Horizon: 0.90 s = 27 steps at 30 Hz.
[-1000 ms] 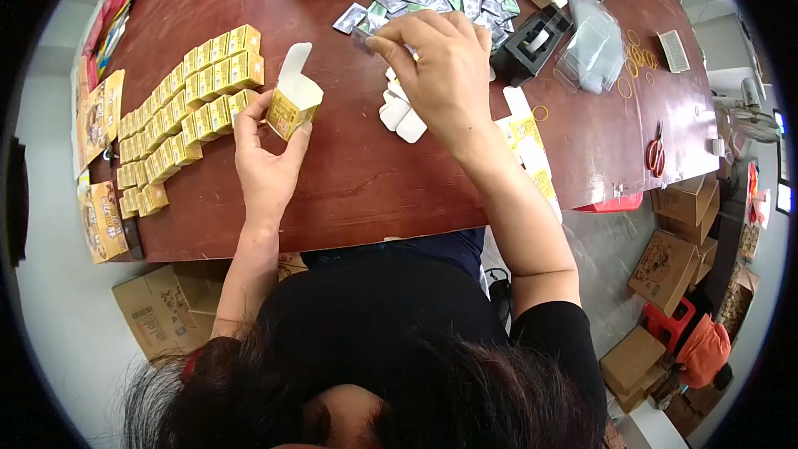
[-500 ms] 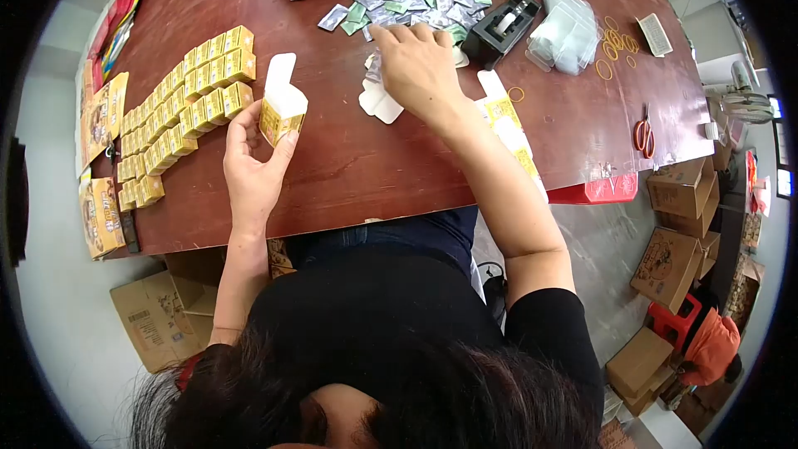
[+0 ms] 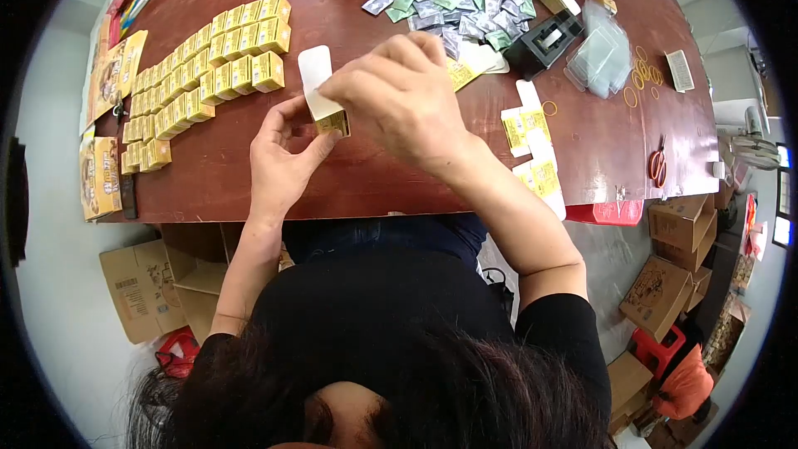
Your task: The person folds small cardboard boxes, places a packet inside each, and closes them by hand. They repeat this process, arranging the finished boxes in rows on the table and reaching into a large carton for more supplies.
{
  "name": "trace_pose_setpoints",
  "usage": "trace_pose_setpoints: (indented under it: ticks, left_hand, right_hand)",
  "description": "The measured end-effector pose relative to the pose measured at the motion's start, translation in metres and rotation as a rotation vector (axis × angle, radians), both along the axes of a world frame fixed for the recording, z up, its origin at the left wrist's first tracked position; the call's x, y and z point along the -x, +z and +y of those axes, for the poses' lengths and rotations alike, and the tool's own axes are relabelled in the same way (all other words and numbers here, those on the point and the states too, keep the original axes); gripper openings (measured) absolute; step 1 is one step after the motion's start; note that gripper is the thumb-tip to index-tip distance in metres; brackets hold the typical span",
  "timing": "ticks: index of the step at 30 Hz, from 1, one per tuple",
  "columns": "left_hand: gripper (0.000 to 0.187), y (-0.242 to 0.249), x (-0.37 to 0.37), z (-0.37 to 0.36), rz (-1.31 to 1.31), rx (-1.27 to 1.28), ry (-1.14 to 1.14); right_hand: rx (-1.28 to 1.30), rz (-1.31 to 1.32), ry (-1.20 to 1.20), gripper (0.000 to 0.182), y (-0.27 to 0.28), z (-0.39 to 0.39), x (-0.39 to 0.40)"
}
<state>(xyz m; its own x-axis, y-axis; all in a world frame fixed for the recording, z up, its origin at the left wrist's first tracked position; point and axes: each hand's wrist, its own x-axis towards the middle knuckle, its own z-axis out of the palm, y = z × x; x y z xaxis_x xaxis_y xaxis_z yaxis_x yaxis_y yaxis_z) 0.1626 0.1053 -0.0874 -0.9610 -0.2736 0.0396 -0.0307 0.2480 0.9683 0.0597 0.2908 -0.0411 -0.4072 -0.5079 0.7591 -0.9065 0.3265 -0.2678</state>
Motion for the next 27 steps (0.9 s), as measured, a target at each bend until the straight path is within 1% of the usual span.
trace_pose_setpoints:
  ticks: [1,2,3,4,5,6,7,8,9,11,12,13,14,15,16,17,19,21,23,24,25,27]
  left_hand:
    - [0.053,0.002,0.0,0.002,0.002,-0.003,0.002]
    - [0.052,0.006,0.001,0.003,0.082,0.04,-0.036]
    - [0.052,0.009,0.002,0.005,0.16,0.083,-0.073]
    - [0.052,0.013,0.003,0.006,0.158,0.082,-0.067]
    - [0.054,0.017,0.003,0.008,0.157,-0.003,-0.079]
    - [0.056,0.019,0.004,0.008,0.156,-0.089,-0.092]
    - [0.056,0.017,0.005,0.008,0.15,-0.089,-0.09]
    - [0.064,0.014,0.007,0.007,0.215,-0.069,-0.13]
    - [0.071,0.013,0.009,0.008,0.281,-0.05,-0.176]
    - [0.074,0.013,0.013,0.012,0.328,-0.018,-0.213]
    - [0.077,0.012,0.015,0.015,0.372,0.012,-0.246]
    - [0.074,0.01,0.017,0.017,0.371,-0.025,-0.29]
    - [0.074,0.009,0.022,0.018,0.366,-0.03,-0.315]
    - [0.066,0.009,0.026,0.019,0.399,-0.011,-0.343]
    - [0.058,0.01,0.03,0.02,0.433,0.008,-0.369]
    - [0.058,0.012,0.034,0.019,0.428,0.003,-0.389]
    - [0.056,0.016,0.04,0.016,0.404,0.12,-0.534]
    - [0.054,0.016,0.042,0.021,0.364,0.065,-0.551]
    - [0.052,0.023,0.042,0.027,0.169,-0.229,-0.469]
    - [0.046,0.029,0.043,0.032,0.153,-0.289,-0.433]
    - [0.046,0.026,0.045,0.028,0.149,-0.292,-0.439]
    - [0.041,0.021,0.053,0.016,0.286,-0.013,-0.588]
  right_hand:
    - [-0.046,0.02,0.006,0.02,-0.005,-0.003,-0.005]
    - [-0.128,-0.039,0.047,0.018,-0.01,-0.002,-0.004]
    - [-0.13,-0.037,0.05,0.018,-0.008,-0.001,-0.003]
    - [-0.166,-0.101,0.064,0.019,-0.004,0.001,-0.003]
    - [-0.201,-0.168,0.078,0.022,0.001,0.004,-0.003]
    - [-0.185,-0.184,0.091,0.037,0.006,0.013,-0.003]
    - [-0.058,-0.231,0.112,0.04,0.01,0.016,-0.001]
    - [0.069,-0.277,0.13,0.045,0.012,0.019,0.001]
    - [0.22,-0.364,0.206,0.057,0.002,0.021,0.004]
    - [0.166,-0.576,0.233,0.061,-0.007,0.031,-0.001]
    - [0.122,-0.56,0.279,0.059,-0.011,0.035,0.001]
    - [0.132,-0.562,0.252,0.059,-0.012,0.04,-0.002]
    - [0.153,-0.688,0.273,0.057,-0.012,0.044,-0.007]
    - [0.177,-0.814,0.296,0.056,-0.011,0.047,-0.01]
    - [0.159,-0.799,0.296,0.054,-0.012,0.051,-0.01]
    - [0.168,-0.801,0.277,0.054,-0.012,0.054,-0.011]
    - [0.181,-1.066,0.294,0.053,-0.012,0.058,-0.012]
    - [0.187,-1.071,0.301,0.052,-0.014,0.059,-0.012]
    - [0.188,-1.082,0.316,0.051,-0.017,0.057,-0.015]
    - [0.343,-1.13,0.284,0.051,-0.02,0.051,-0.02]
    - [0.497,-1.171,0.251,0.051,-0.021,0.048,-0.023]
    - [0.501,-1.159,0.242,0.049,-0.021,0.051,-0.022]
